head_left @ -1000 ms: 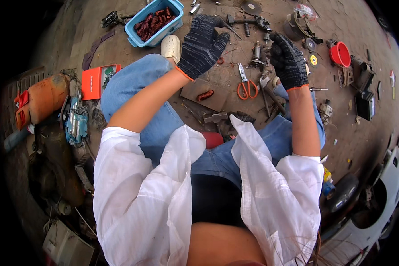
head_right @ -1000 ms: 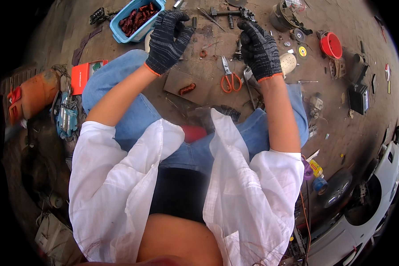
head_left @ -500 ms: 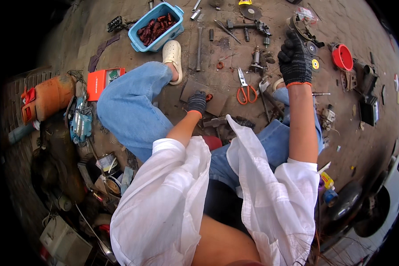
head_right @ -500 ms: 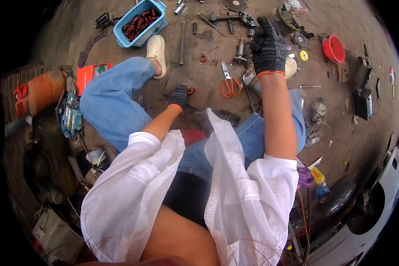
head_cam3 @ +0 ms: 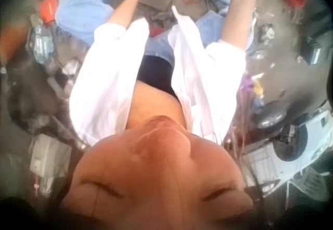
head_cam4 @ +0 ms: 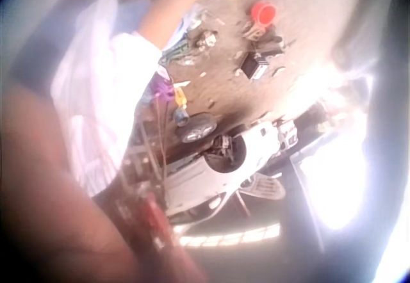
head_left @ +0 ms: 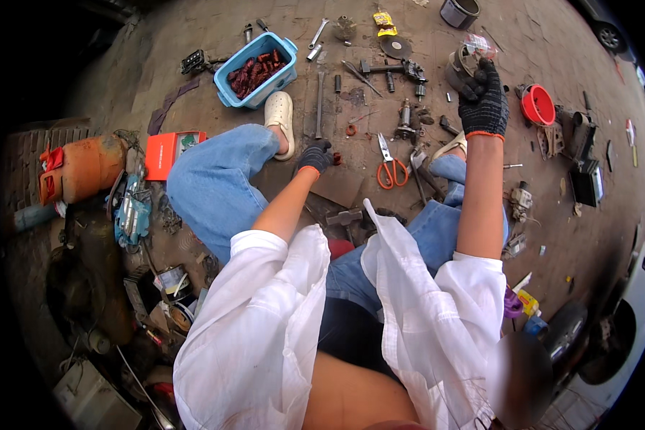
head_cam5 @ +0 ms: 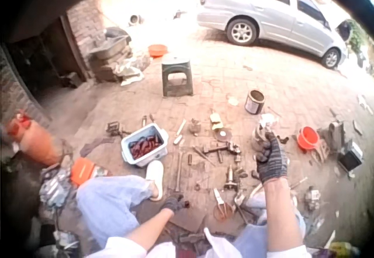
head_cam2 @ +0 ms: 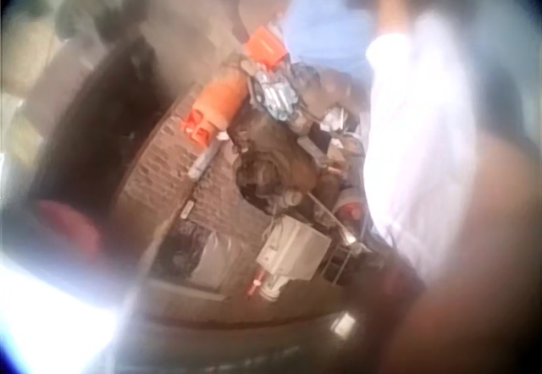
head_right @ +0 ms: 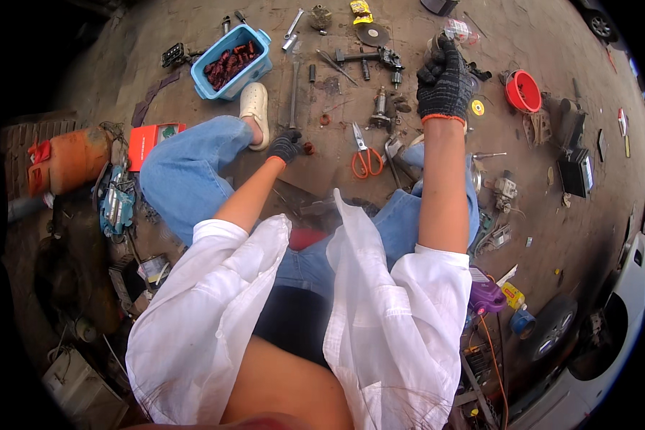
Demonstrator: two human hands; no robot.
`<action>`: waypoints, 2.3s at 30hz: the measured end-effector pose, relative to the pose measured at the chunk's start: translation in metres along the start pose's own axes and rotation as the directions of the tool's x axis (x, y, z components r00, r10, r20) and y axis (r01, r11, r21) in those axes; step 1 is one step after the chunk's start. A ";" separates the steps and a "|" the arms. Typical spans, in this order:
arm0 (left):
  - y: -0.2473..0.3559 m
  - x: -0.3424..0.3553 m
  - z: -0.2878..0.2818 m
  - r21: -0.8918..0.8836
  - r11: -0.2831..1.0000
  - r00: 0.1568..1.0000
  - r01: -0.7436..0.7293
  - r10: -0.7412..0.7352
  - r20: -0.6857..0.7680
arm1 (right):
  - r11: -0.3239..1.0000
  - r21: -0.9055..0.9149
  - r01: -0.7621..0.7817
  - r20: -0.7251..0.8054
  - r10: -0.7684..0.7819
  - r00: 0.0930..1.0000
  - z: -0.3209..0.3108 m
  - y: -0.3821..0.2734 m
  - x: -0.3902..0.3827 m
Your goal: The person sits on the ground and winds copper wire around a small cylindrical object. They repeatedly wrap the wire by hand, occasionally adjusting the coil and the object's orientation.
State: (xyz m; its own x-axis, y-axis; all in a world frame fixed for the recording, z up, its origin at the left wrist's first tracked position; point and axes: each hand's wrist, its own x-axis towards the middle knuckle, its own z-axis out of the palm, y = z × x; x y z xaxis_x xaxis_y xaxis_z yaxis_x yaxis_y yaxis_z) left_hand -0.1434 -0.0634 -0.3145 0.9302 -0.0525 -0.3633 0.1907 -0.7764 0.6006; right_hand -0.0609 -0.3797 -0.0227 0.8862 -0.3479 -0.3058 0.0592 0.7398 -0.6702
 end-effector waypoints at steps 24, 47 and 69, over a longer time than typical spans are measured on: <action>0.000 0.036 0.074 0.454 0.821 0.903 -0.346 0.161 0.397 | 0.999 0.024 -0.048 0.004 0.048 0.999 -0.012 -0.016 -0.010; 0.033 0.098 0.015 -0.299 0.946 0.484 0.121 0.207 0.850 | 0.987 -0.060 -0.150 0.013 0.151 0.988 -0.005 -0.009 -0.012; 0.274 -0.012 -0.222 -0.759 0.626 0.768 -0.181 0.572 0.288 | 0.498 -0.673 0.546 0.564 -0.132 0.815 0.055 0.041 -0.030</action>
State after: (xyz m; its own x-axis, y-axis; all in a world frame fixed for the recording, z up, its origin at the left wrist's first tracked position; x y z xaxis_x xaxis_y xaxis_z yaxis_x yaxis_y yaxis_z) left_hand -0.0323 -0.1357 0.0127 0.7334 -0.6651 -0.1408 0.1887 0.0002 0.9820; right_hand -0.0598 -0.3078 -0.0040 0.9738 -0.0563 0.2204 0.2044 -0.2093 -0.9563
